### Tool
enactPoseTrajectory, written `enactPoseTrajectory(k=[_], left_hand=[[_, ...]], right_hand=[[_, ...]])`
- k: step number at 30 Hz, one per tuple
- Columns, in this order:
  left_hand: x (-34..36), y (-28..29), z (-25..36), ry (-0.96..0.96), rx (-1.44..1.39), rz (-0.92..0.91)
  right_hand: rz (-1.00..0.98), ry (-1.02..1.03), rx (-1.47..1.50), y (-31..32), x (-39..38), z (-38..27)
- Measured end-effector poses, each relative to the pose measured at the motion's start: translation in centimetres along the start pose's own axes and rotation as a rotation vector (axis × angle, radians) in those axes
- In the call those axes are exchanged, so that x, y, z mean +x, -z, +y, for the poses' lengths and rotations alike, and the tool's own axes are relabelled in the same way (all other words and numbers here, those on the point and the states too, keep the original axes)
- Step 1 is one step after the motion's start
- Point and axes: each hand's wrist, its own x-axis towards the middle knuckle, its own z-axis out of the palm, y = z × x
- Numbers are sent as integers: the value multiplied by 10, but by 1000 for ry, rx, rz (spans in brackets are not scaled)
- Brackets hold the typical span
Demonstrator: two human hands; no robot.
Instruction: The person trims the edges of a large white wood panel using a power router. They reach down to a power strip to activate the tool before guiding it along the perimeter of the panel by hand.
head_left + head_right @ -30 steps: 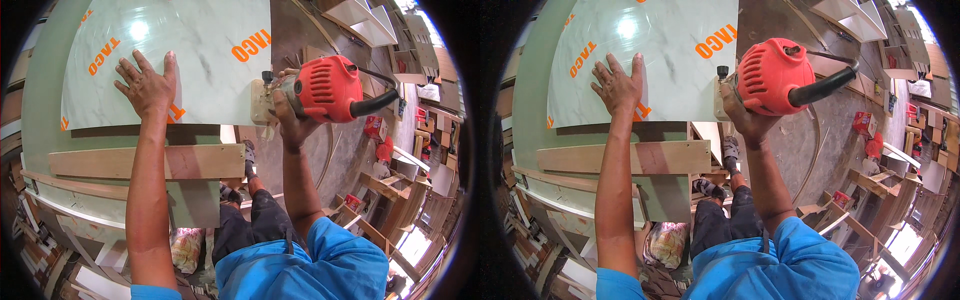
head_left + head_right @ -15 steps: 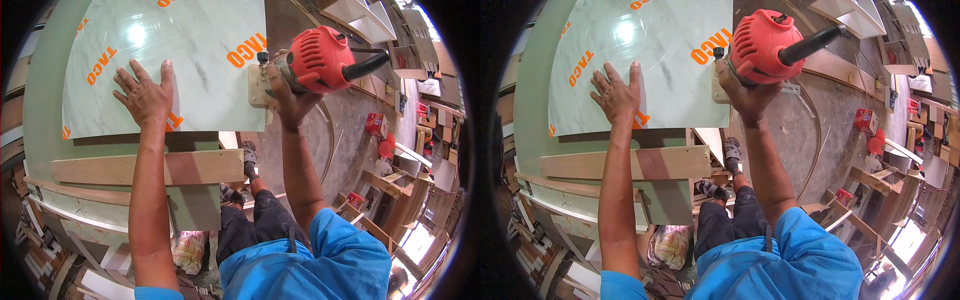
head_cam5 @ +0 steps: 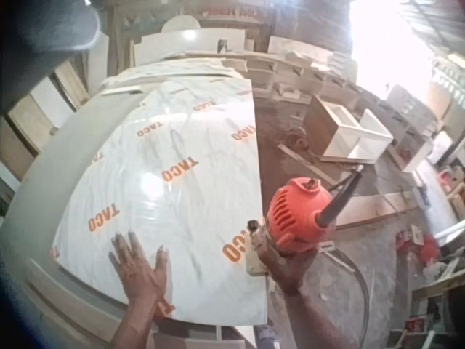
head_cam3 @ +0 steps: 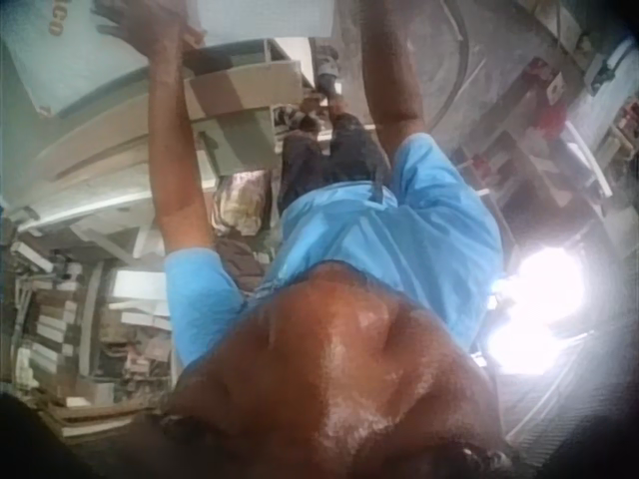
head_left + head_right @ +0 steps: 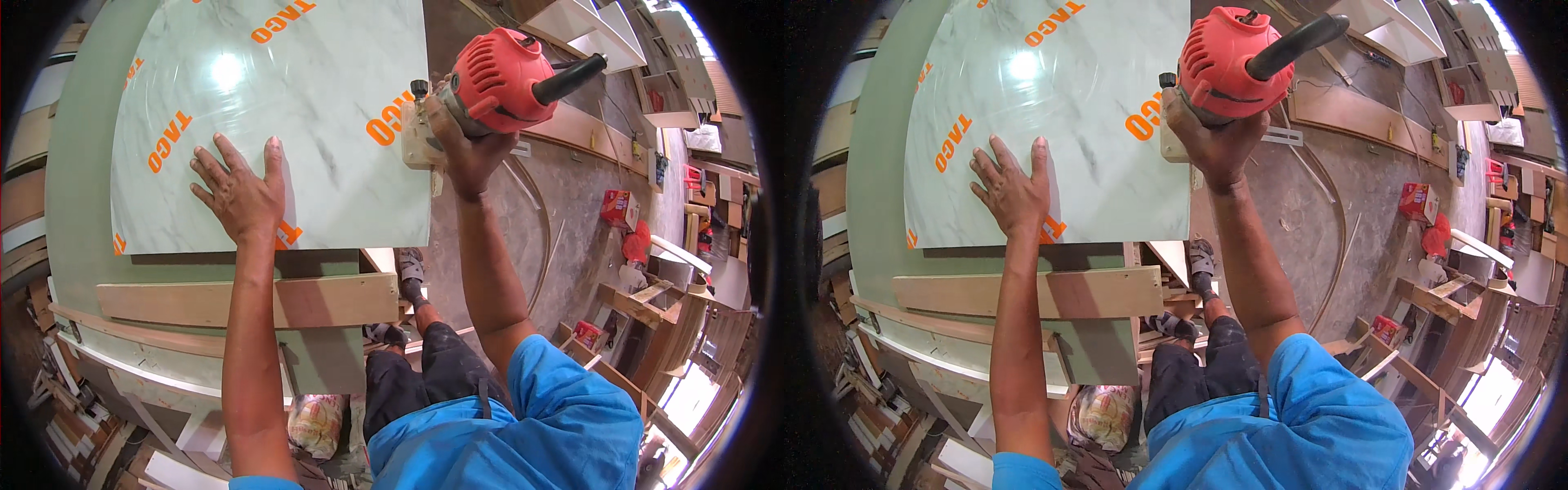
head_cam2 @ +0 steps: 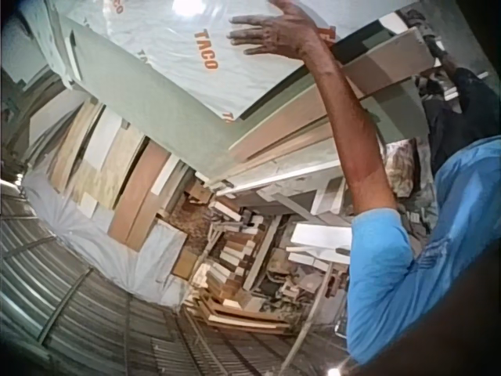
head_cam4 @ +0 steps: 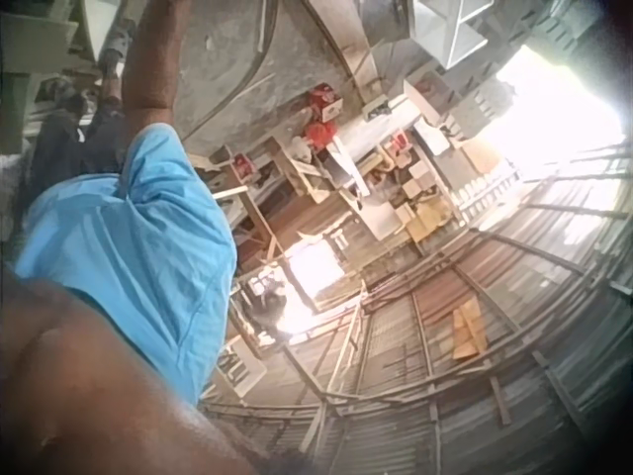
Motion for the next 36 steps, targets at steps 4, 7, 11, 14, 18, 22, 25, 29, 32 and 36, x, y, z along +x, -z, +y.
enactPoseTrajectory(k=[4, 7, 11, 14, 18, 22, 25, 29, 32, 36], left_hand=[[1, -1, -1, 4, 8, -6], [1, -1, -1, -2, 3, -5], [1, 1, -1, -7, 17, -10], [1, 2, 0, -8, -7, -13], [2, 5, 4, -6, -11, -24], [4, 8, 5, 2, -8, -57], [4, 8, 4, 3, -15, -66], [4, 12, 7, 1, -57, -68], [5, 11, 7, -2, -36, -68], [4, 9, 6, -6, -35, -72]], right_hand=[[-6, -4, 12, -4, 11, 11], [-16, 0, -21, -6, 21, 23], [-16, 2, -3, -12, 35, 38], [-21, 14, -21, -16, 46, 50], [-5, 7, 1, -18, 59, 60], [-17, -9, -1, -24, 70, 71], [-16, 7, 16, -29, 79, 71], [-8, 29, -20, -33, 94, 92], [57, 13, -30, -39, 108, 109], [46, -16, 9, -45, 120, 117]])
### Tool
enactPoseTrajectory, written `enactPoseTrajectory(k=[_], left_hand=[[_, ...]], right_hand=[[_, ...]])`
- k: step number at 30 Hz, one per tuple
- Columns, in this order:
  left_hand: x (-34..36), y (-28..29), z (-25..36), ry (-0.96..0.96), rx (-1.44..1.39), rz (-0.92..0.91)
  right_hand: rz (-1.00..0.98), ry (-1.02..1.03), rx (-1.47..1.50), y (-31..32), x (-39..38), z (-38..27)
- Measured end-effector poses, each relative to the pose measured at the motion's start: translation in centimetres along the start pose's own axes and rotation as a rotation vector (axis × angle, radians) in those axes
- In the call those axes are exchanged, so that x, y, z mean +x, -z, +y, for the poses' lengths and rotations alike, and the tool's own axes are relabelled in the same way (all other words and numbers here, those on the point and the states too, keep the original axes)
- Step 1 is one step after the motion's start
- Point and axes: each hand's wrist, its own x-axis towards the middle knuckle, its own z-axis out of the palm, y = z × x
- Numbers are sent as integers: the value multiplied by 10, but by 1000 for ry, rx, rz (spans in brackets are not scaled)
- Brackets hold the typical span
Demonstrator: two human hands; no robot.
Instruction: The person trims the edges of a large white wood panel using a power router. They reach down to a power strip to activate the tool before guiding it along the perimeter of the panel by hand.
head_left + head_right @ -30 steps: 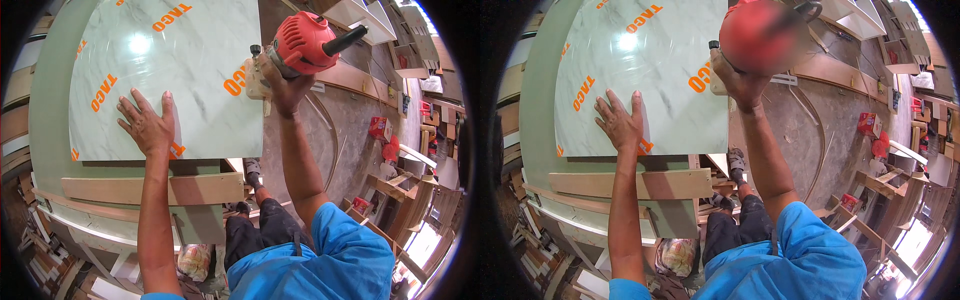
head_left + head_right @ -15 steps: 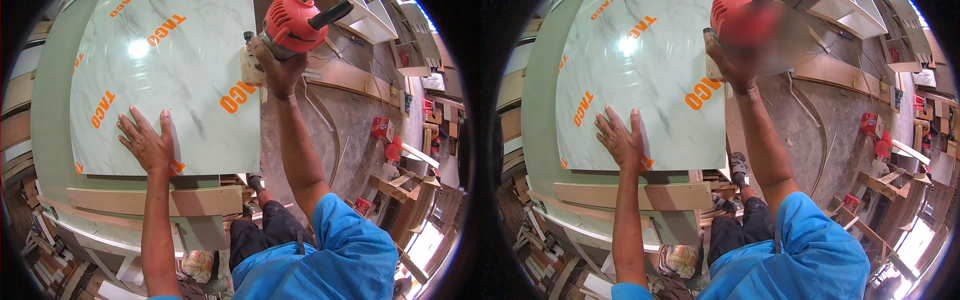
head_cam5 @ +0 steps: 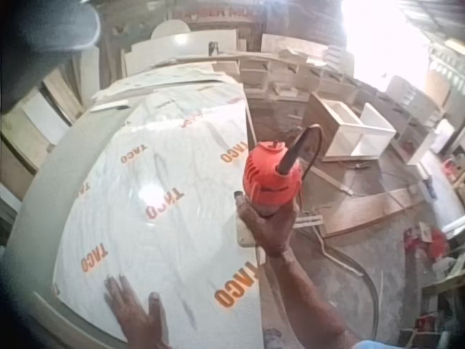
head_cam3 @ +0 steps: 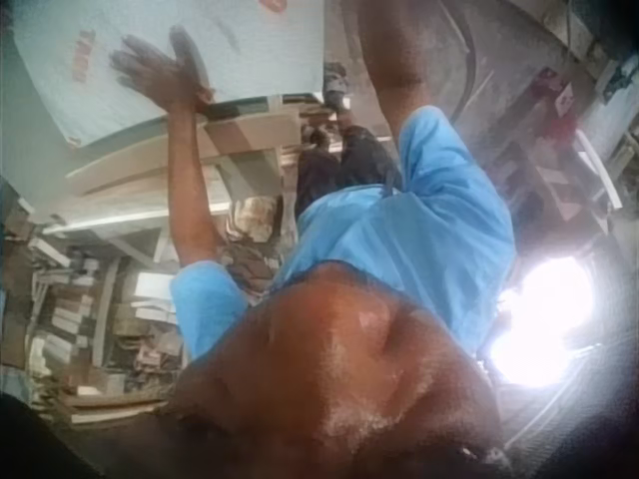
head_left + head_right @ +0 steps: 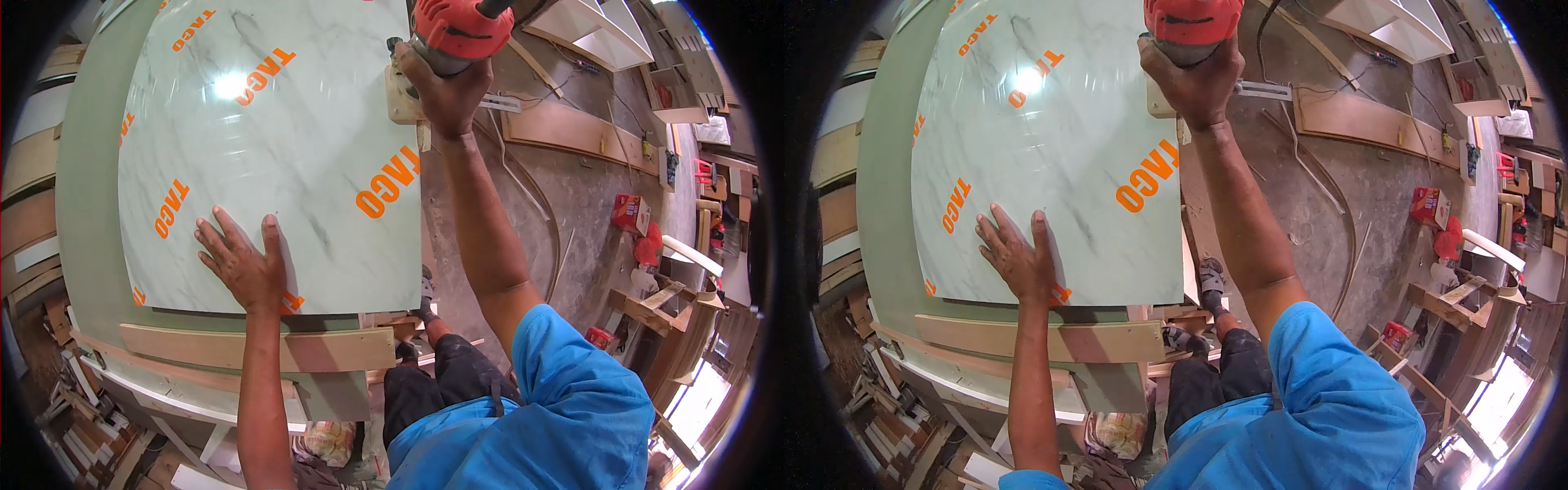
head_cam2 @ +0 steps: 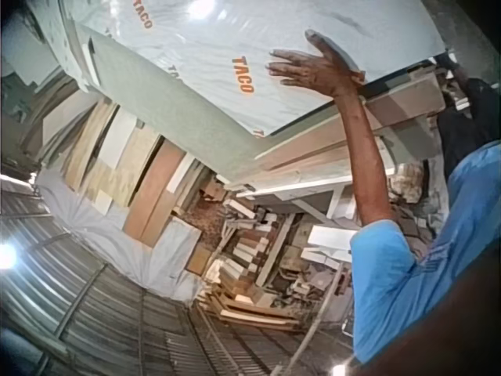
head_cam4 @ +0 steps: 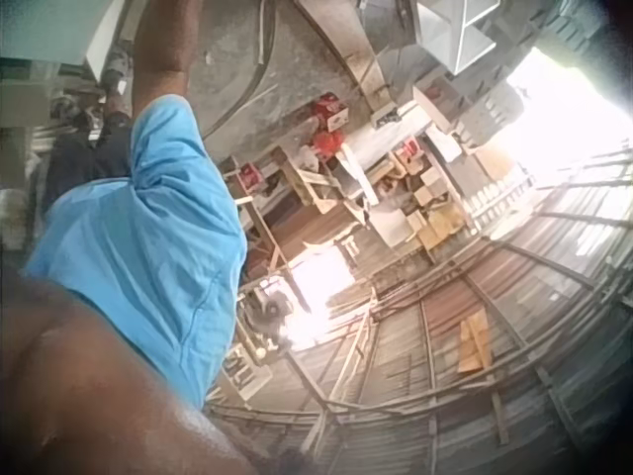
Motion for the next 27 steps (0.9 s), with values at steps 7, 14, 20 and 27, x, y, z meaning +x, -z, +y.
enactPoseTrajectory(k=[7, 14, 20, 27], left_hand=[[1, 2, 0, -2, -4, -12], [2, 5, 0, -22, -25, -35], [1, 1, -1, -34, -4, -47], [-1, 1, 0, -38, 19, -46]], right_hand=[[-35, -91, 129, -15, 22, -10], [29, 150, -32, -28, 60, 28], [60, 118, -92, -33, 82, 39], [69, 91, -128, -35, 105, 54]])
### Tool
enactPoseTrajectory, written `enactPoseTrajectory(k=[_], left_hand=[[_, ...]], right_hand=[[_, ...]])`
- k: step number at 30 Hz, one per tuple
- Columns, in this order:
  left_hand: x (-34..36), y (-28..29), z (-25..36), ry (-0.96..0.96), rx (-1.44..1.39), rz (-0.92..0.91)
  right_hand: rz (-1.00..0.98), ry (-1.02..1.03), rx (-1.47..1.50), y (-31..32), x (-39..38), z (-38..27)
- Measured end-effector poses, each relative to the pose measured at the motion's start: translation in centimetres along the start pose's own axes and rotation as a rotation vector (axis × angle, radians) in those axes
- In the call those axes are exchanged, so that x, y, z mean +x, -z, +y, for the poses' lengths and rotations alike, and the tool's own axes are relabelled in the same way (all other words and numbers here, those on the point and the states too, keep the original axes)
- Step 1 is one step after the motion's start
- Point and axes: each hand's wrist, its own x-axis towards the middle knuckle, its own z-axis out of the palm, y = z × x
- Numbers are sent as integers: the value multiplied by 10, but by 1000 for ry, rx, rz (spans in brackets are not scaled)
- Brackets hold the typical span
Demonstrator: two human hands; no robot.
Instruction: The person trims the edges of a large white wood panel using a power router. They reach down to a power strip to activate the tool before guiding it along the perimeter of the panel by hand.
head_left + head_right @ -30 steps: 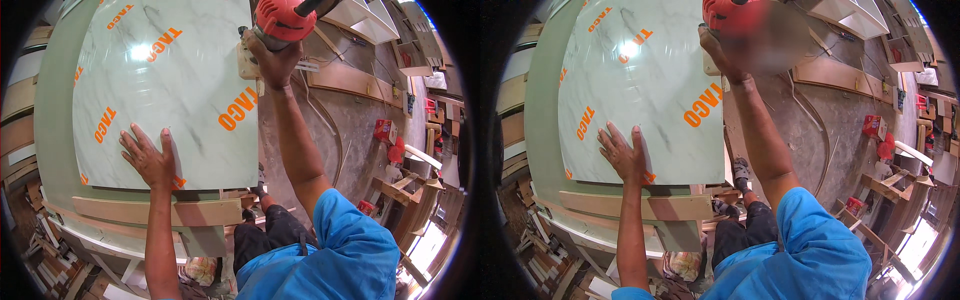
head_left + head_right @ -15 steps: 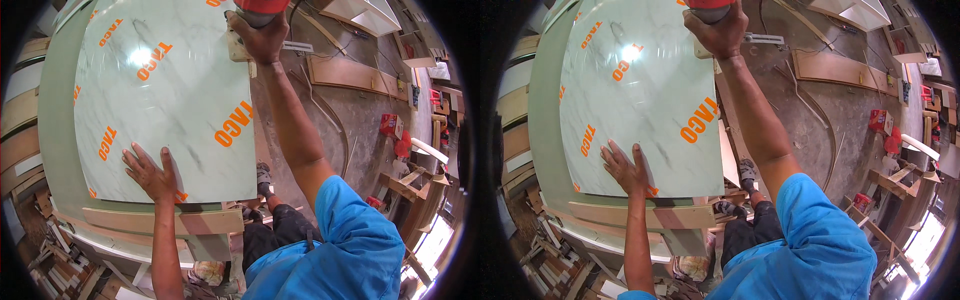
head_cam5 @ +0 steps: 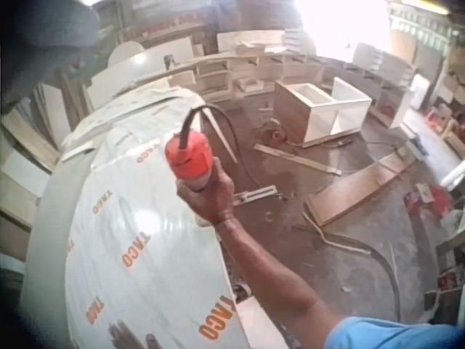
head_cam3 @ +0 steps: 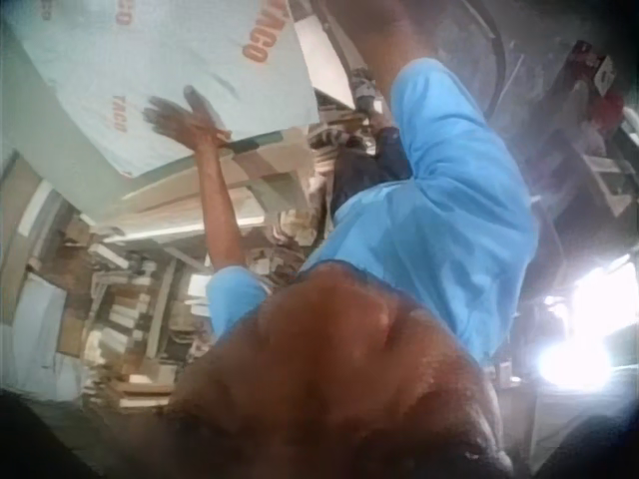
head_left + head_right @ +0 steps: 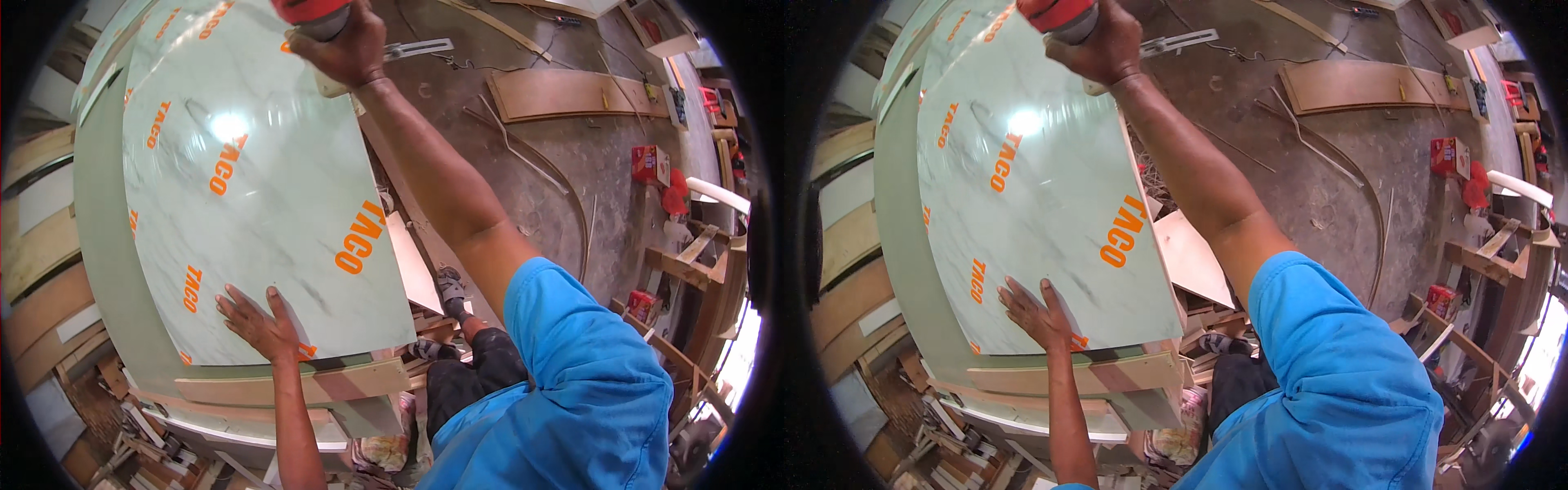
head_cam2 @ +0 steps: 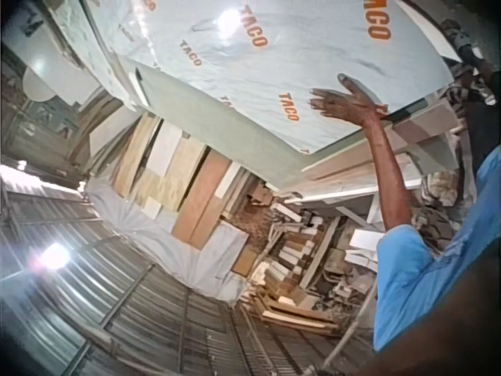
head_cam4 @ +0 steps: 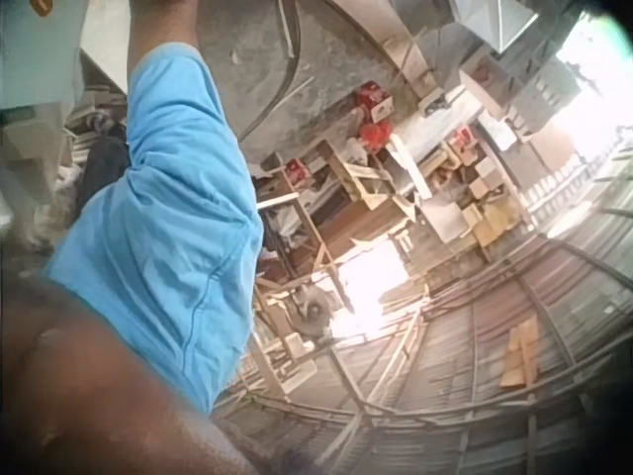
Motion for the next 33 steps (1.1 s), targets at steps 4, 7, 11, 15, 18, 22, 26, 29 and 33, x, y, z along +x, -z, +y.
enactPoseTrajectory(k=[4, 7, 11, 15, 18, 22, 26, 29, 33], left_hand=[[-2, -1, -3, 14, 11, 1], [-1, -4, -2, 12, 26, 8], [3, 1, 2, 29, 33, -10], [8, 10, 0, 93, -4, -5], [24, 17, 29, 223, -82, -83], [42, 6, 59, 435, -18, -89], [40, -3, 51, 409, 77, -38], [42, -4, 55, 390, 66, -35], [38, 1, 52, 341, 72, -39]], right_hand=[[-42, -103, -148, 6, -9, -6], [-49, -167, -66, 8, -12, -2], [-92, -271, 177, 6, -16, -3], [-141, -310, 330, -6, -15, -15], [-150, -357, 339, -2, -11, -7], [-111, -368, 129, -3, -14, -4], [-104, -335, 53, -9, -14, -10], [-43, -175, 134, -11, -17, 12], [-99, -49, 64, -8, -18, 10]])
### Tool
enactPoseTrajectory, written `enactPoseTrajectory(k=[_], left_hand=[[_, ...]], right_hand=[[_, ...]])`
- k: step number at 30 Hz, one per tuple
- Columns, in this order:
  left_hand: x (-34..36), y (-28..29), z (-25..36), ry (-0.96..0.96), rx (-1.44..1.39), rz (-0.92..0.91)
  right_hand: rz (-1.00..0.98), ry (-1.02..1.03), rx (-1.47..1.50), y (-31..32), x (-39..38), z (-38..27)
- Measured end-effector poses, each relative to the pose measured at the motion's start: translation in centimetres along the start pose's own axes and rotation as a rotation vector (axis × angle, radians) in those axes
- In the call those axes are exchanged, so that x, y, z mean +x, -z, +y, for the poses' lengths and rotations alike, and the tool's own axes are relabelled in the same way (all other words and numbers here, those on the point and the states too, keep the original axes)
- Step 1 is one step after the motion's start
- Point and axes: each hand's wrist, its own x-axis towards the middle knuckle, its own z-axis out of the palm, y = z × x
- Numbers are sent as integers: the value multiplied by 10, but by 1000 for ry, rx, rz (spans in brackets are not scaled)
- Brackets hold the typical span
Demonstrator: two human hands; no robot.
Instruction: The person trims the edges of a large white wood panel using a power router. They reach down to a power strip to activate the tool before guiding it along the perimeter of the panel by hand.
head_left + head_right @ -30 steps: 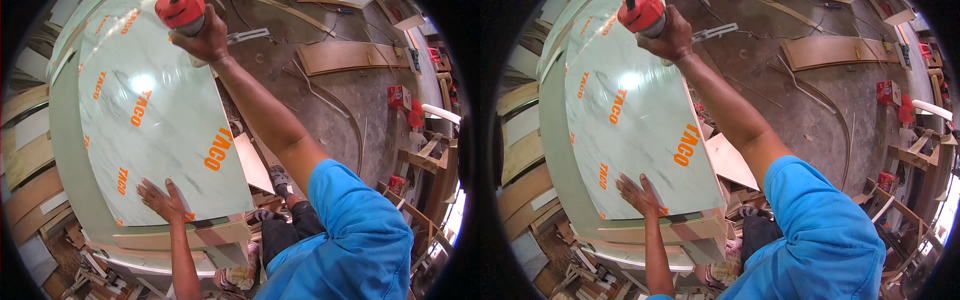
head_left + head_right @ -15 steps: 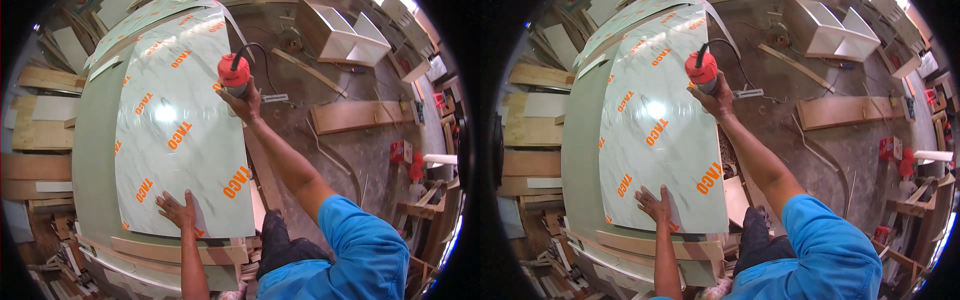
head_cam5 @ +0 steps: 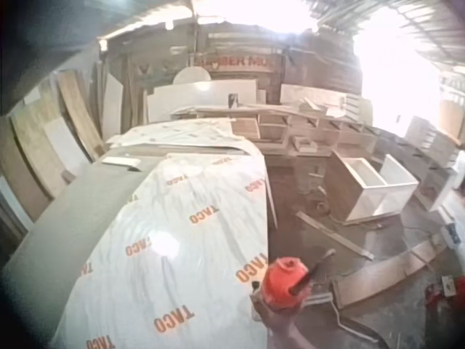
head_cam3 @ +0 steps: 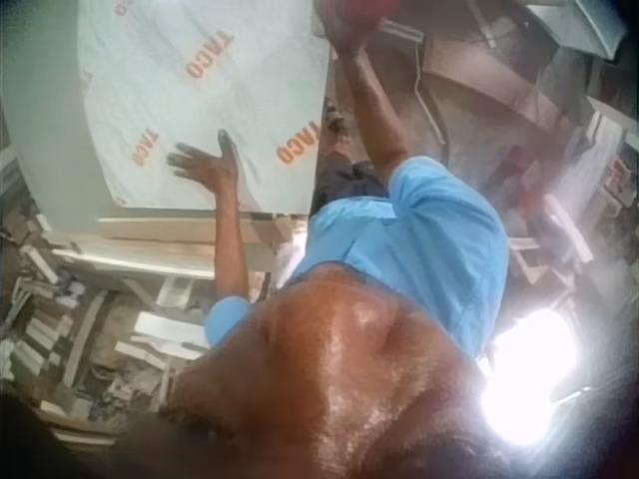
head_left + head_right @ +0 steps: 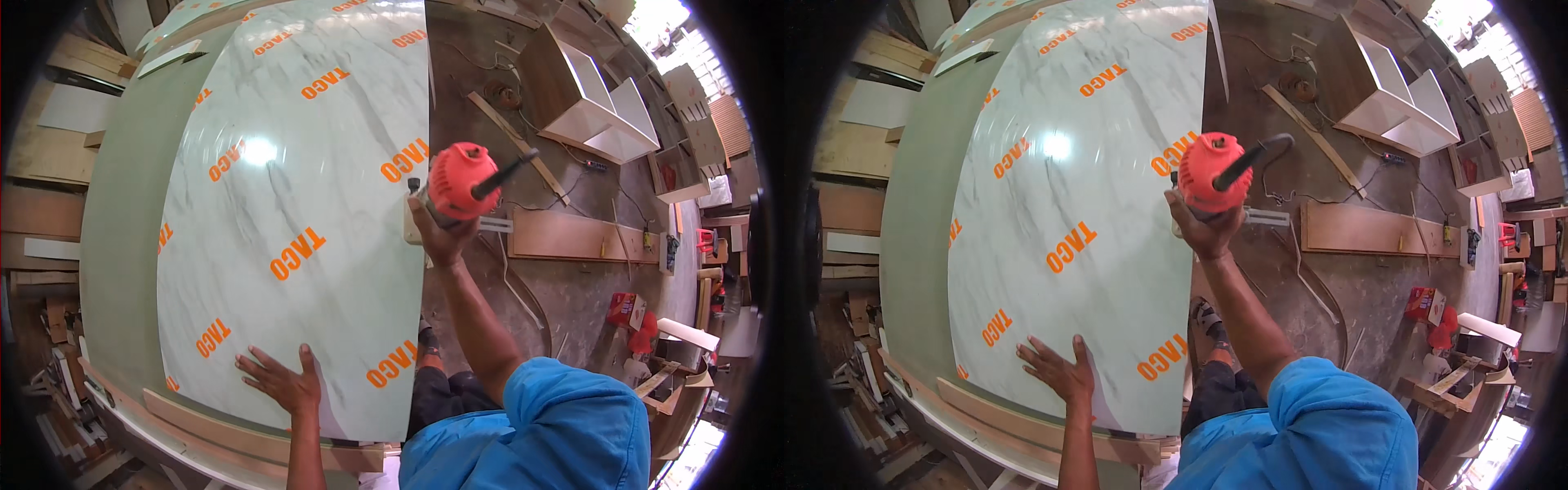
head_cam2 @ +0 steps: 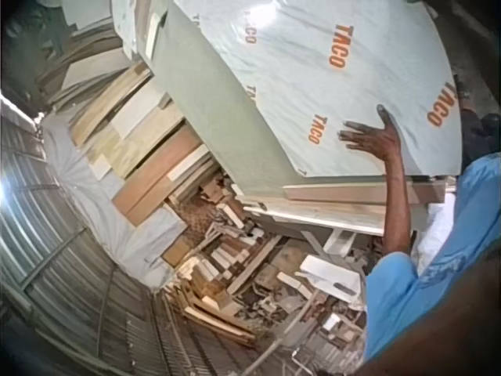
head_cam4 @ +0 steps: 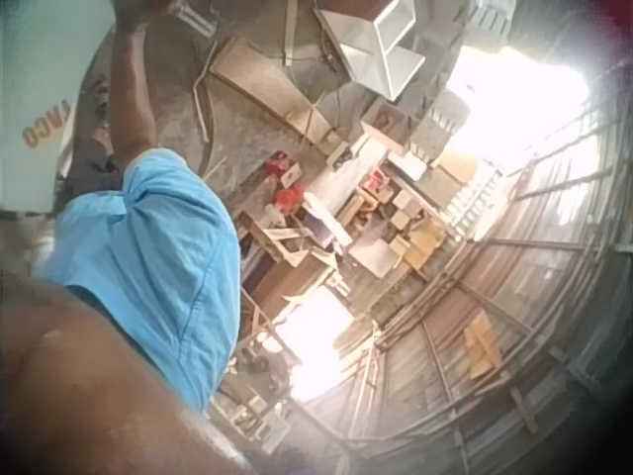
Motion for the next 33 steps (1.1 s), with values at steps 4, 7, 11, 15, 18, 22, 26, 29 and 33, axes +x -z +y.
enactPoseTrajectory(k=[4, 7, 11, 15, 18, 22, 26, 29, 33], left_hand=[[5, 2, 5, -28, -4, 10], [7, 2, 4, -31, -13, -20], [9, 3, 5, -38, -37, -21], [11, 4, 6, -41, -44, -22], [12, 4, 6, -36, -65, -35], [12, 6, 7, -31, -79, -35], [13, 6, 7, -44, -79, -15], [14, 9, 10, -22, -94, -30], [14, 7, 8, -41, -95, -20]], right_hand=[[-50, 11, -10, 0, -2, 22], [-24, -59, 16, -3, -4, 39], [6, -57, -15, -7, 5, 49], [35, -93, 67, -19, 17, 56], [29, 0, -14, -22, 34, 61], [59, 23, -10, -34, 54, 66], [104, -15, -24, -45, 73, 81], [110, -46, 6, -51, 84, 87], [39, -25, -31, -55, 99, 100]])
